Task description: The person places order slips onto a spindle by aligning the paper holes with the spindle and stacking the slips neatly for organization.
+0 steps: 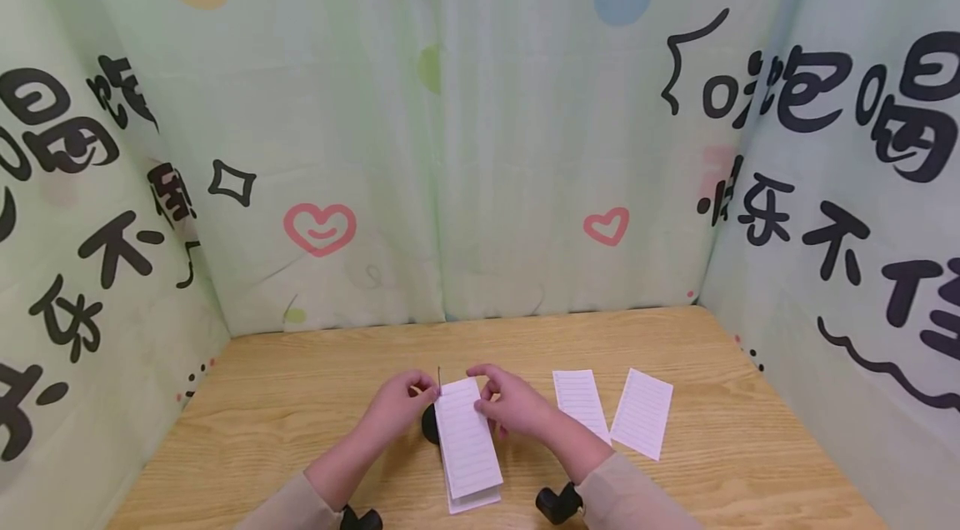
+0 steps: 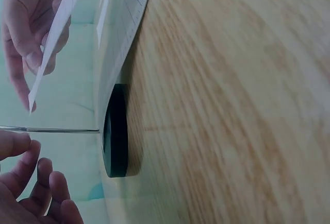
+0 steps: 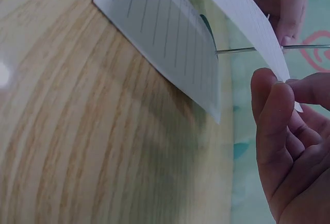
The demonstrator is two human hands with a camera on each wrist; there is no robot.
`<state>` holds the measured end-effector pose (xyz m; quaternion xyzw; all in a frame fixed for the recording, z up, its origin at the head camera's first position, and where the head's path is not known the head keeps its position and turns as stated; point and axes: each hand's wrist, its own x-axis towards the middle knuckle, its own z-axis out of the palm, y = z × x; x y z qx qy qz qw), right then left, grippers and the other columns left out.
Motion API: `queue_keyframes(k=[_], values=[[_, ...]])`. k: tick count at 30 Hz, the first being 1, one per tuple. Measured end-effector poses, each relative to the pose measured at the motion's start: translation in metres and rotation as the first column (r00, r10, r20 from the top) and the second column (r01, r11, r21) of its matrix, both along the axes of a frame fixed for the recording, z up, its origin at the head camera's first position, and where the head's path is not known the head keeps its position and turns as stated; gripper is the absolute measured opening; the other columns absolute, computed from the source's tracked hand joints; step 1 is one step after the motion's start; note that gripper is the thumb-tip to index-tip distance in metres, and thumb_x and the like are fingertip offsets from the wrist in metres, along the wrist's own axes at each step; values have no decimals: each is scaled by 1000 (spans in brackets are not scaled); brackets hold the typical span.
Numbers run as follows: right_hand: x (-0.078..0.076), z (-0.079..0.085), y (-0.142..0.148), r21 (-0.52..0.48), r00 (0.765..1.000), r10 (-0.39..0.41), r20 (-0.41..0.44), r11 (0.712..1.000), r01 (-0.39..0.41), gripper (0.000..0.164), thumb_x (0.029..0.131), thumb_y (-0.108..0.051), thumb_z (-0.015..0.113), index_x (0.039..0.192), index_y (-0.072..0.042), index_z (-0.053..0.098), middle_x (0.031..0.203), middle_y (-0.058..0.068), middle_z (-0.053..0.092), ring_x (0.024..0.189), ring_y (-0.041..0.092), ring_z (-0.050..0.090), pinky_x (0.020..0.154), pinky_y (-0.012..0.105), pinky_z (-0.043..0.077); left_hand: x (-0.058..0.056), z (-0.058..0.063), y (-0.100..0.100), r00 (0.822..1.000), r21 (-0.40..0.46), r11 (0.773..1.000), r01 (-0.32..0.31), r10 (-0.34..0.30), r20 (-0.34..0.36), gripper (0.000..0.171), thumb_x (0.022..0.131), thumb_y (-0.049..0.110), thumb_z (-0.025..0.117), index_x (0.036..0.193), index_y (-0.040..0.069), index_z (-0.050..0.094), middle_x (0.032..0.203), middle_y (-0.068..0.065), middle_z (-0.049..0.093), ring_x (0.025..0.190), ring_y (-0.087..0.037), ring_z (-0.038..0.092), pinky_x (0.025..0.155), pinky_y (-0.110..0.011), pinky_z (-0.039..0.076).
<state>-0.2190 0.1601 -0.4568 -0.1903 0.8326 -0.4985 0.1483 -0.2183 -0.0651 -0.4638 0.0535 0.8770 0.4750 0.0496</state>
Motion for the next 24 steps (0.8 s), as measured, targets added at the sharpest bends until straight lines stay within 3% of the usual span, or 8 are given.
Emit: queue_keyframes(k=[5, 15, 24], values=[[0, -6, -1, 29, 1000, 10, 7, 1000, -10, 49, 97, -6, 62, 143, -4, 44, 86, 6, 56, 57, 17, 58, 49, 36, 52, -1, -4, 0, 1000, -58, 998, 15, -16, -12, 9, 95, 25, 68, 90, 18, 67, 91, 2, 61, 81, -18, 54, 68, -33, 45], [-1, -16, -2, 48, 1000, 13, 27, 999, -14, 50, 96, -7, 63, 142, -4, 45, 85, 6, 56, 54, 16, 57, 48, 33, 51, -5, -12, -1, 999, -107, 993, 42, -41, 13, 10, 94, 23, 69, 88, 15, 66, 82, 1, 59, 69, -17, 52, 58, -30, 43], [-1, -23, -4, 100, 1000, 17, 7, 995, -17, 48, 95, -7, 64, 140, -4, 48, 84, 5, 56, 55, 18, 57, 50, 30, 46, -5, -14, -1, 998, -148, 987, 61, -61, 2, 12, 91, 21, 72, 86, 14, 65, 80, 0, 58, 69, -17, 51, 57, -30, 42]])
